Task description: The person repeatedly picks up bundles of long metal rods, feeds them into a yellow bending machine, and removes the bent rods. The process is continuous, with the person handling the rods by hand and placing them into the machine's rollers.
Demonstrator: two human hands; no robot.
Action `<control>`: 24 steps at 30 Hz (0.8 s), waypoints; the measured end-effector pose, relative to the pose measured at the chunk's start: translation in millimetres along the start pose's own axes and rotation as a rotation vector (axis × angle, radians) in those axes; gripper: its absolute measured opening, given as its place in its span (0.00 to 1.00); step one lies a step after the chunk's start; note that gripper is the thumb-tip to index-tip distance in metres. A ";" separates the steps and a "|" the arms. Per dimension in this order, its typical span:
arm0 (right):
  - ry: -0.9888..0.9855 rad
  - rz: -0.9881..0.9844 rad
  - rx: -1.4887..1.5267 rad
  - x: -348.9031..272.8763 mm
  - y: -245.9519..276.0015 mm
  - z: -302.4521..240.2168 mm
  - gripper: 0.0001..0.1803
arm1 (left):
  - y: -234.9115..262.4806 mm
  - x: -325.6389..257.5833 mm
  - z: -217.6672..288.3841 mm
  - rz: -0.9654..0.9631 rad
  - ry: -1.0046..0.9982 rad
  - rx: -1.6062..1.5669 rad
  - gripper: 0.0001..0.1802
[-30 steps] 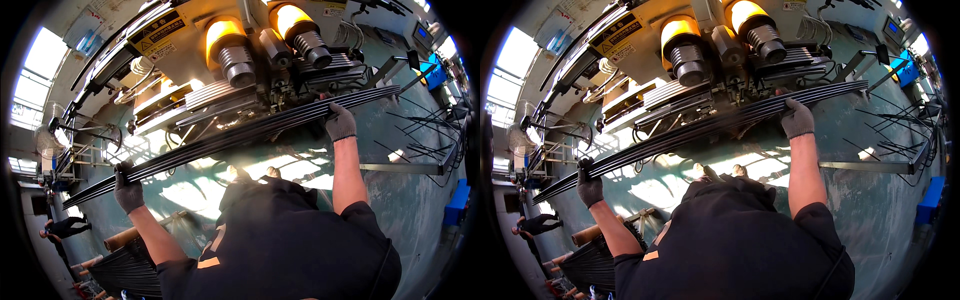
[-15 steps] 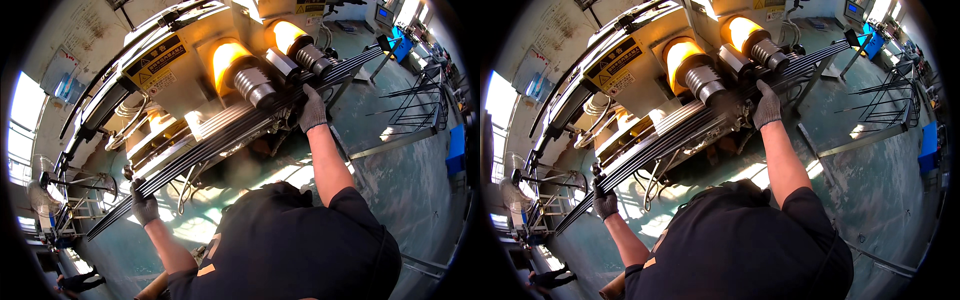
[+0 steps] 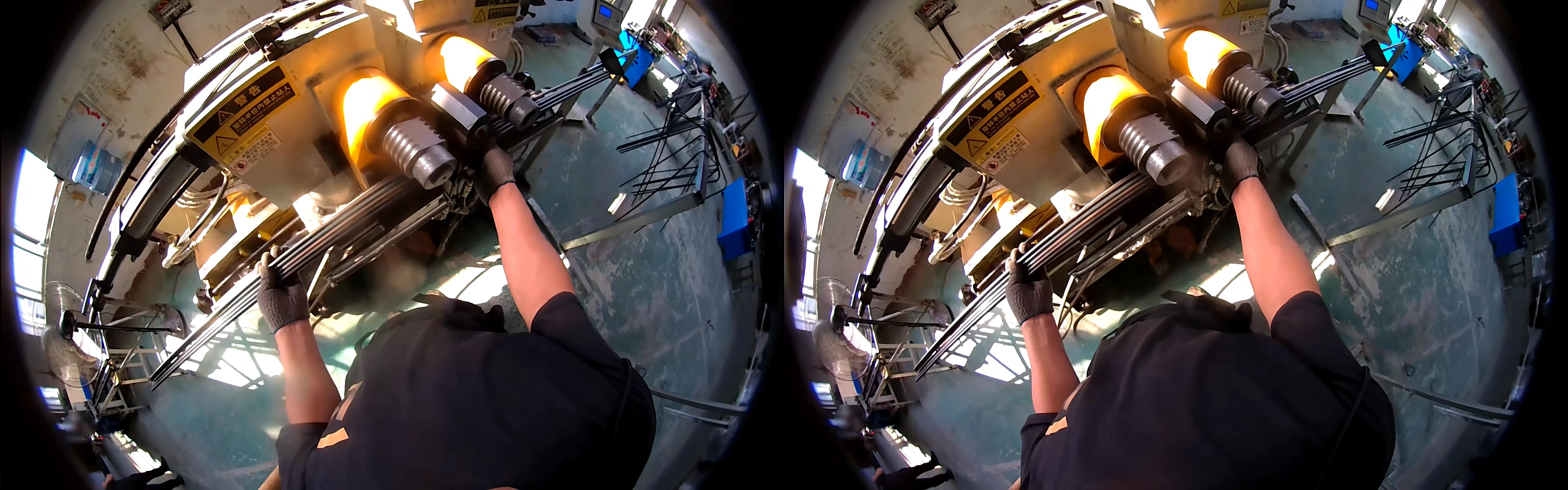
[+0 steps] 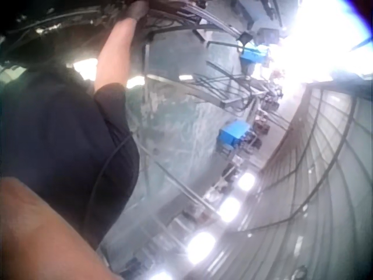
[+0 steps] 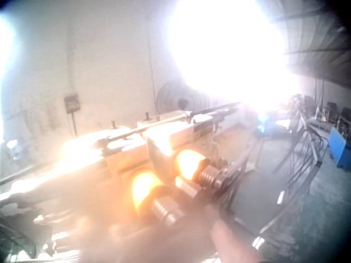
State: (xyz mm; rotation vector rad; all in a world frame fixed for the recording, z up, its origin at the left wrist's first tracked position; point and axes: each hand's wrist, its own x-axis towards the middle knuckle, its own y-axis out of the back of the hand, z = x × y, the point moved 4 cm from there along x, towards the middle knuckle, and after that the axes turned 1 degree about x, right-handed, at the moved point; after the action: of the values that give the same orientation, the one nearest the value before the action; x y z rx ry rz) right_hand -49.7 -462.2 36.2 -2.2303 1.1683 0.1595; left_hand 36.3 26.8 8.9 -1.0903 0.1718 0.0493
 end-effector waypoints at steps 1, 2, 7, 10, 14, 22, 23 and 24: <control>-0.013 0.010 0.008 0.4 0.1 -1.4 0.25 | -7.8 -0.1 -9.3 -0.004 0.009 0.004 0.08; -0.025 0.019 0.020 1.6 -0.7 -2.9 0.26 | -20.2 -2.4 -17.6 -0.011 0.018 0.010 0.07; -0.044 0.015 0.077 29.2 2.8 8.9 0.30 | -49.2 -18.1 -42.7 -0.061 0.153 -0.001 0.12; -0.047 0.009 0.016 54.8 15.5 20.7 0.25 | -38.9 -8.4 -38.4 -0.063 0.161 0.071 0.16; -0.023 0.045 -0.153 95.7 32.0 29.4 0.24 | -29.6 0.9 -19.3 -0.046 0.189 0.013 0.13; 0.073 0.083 -0.132 37.1 13.4 12.1 0.25 | 56.0 0.2 90.3 0.377 -0.156 0.124 0.18; 0.067 0.068 -0.079 35.3 12.2 14.0 0.25 | 63.5 1.0 90.6 0.353 -0.156 0.122 0.18; 0.059 0.053 -0.025 33.6 10.9 16.0 0.25 | 71.1 1.0 91.1 0.329 -0.156 0.120 0.18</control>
State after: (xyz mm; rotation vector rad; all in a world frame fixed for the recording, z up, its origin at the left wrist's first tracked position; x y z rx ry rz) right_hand -35.2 -481.5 5.9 -2.2404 1.2642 0.1309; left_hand 38.9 140.3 -12.7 -0.9255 0.2094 0.4137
